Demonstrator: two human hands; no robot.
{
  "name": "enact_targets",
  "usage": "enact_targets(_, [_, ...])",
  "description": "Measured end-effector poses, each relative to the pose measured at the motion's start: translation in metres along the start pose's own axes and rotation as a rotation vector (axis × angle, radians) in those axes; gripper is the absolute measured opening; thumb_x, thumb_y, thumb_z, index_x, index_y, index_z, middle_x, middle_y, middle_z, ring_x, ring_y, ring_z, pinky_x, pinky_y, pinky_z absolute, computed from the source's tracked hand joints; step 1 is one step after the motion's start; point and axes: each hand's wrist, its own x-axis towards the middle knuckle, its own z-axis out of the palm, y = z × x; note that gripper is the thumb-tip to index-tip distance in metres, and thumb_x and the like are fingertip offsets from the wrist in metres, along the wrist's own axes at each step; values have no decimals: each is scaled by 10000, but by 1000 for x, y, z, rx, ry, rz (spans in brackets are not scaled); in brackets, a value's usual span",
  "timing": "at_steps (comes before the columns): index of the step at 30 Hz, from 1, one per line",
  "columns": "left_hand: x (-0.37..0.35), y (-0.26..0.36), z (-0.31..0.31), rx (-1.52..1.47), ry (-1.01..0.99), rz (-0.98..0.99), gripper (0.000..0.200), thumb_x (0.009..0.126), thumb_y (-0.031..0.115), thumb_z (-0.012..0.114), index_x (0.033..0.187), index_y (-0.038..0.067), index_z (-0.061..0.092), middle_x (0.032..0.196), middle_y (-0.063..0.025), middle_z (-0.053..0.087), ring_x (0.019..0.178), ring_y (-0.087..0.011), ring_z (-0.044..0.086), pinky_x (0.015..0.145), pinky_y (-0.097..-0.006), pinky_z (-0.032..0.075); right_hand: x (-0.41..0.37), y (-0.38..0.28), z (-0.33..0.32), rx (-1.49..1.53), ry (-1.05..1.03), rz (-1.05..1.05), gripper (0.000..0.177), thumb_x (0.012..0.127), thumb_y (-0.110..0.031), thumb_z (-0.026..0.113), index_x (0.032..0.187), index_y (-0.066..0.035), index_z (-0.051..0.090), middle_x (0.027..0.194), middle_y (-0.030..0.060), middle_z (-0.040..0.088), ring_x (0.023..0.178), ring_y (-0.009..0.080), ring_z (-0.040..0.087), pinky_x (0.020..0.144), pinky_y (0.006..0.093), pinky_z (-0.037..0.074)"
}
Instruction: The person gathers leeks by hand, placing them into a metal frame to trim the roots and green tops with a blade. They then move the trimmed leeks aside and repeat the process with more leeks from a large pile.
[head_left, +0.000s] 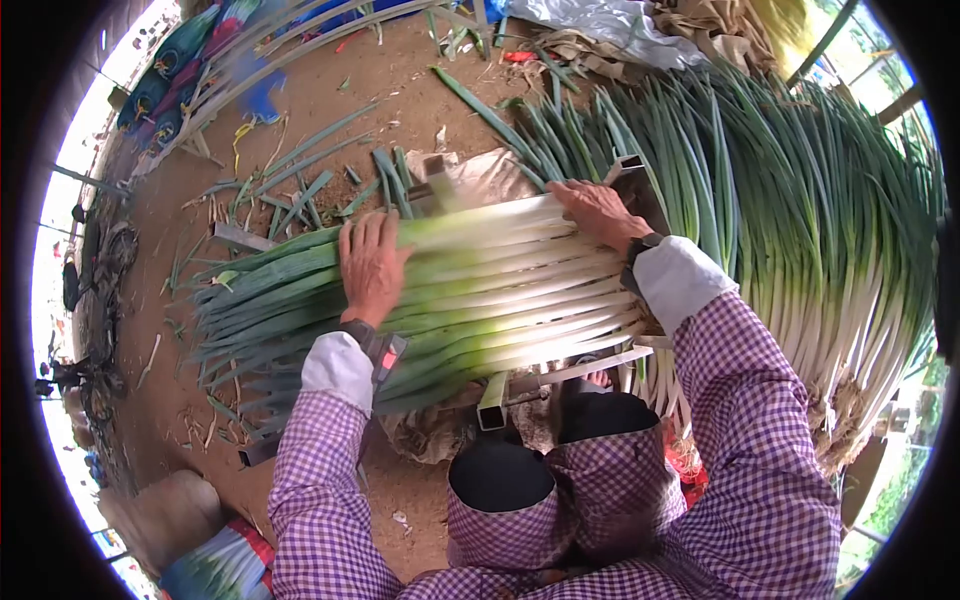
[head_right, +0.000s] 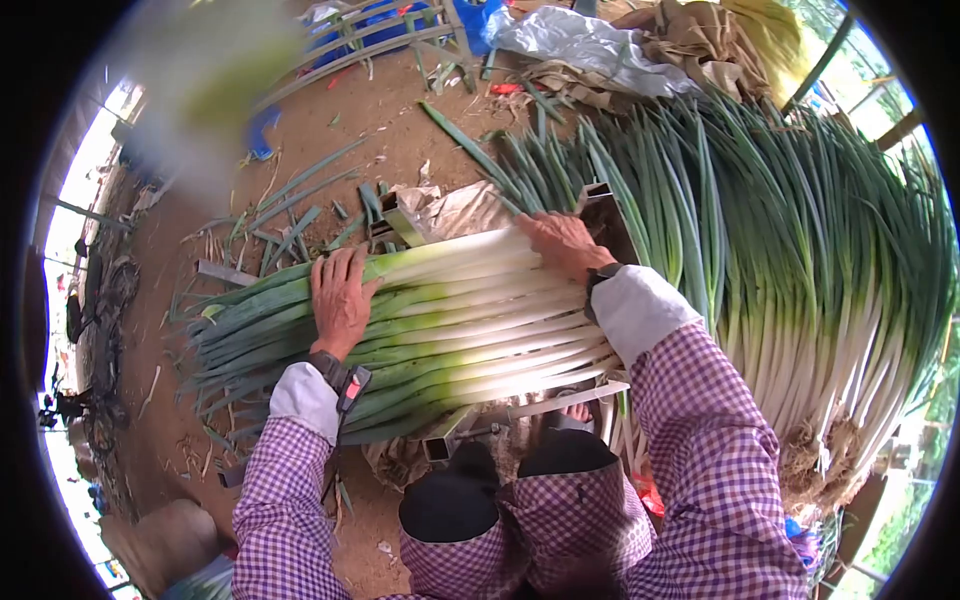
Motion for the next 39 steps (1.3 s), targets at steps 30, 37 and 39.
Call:
enact_targets(30, [3, 8, 11, 174, -136, 106, 625, 909, 307, 697, 1465, 113, 488, 1384, -80, 566, 1355, -264, 469, 1201, -535, 245, -10, -41, 7, 7, 262, 22, 512, 846, -259, 763, 1306, -137, 573, 1179, 116, 623, 1233, 296, 533, 1047, 504, 365])
enact_targets(37, [2, 10, 7, 240, -166, 106, 560, 924, 326, 681, 1411, 91, 532, 1363, -93, 596, 1307, -259, 515, 1184, -528, 275, -182, -19, -138, 615, 555, 389, 446, 907, -254, 756, 1295, -67, 642, 1192, 161, 684, 1063, 280, 682, 925, 385, 562])
enact_targets(39, [3, 3, 16, 253, -111, 143, 510, 936, 341, 671, 1356, 72, 566, 1314, -97, 624, 1249, -270, 551, 1161, -522, 309, -261, 7, -125, 819, 724, 515, 366, 906, -227, 756, 1214, -44, 682, 1084, 136, 725, 947, 271, 711, 856, 351, 568])
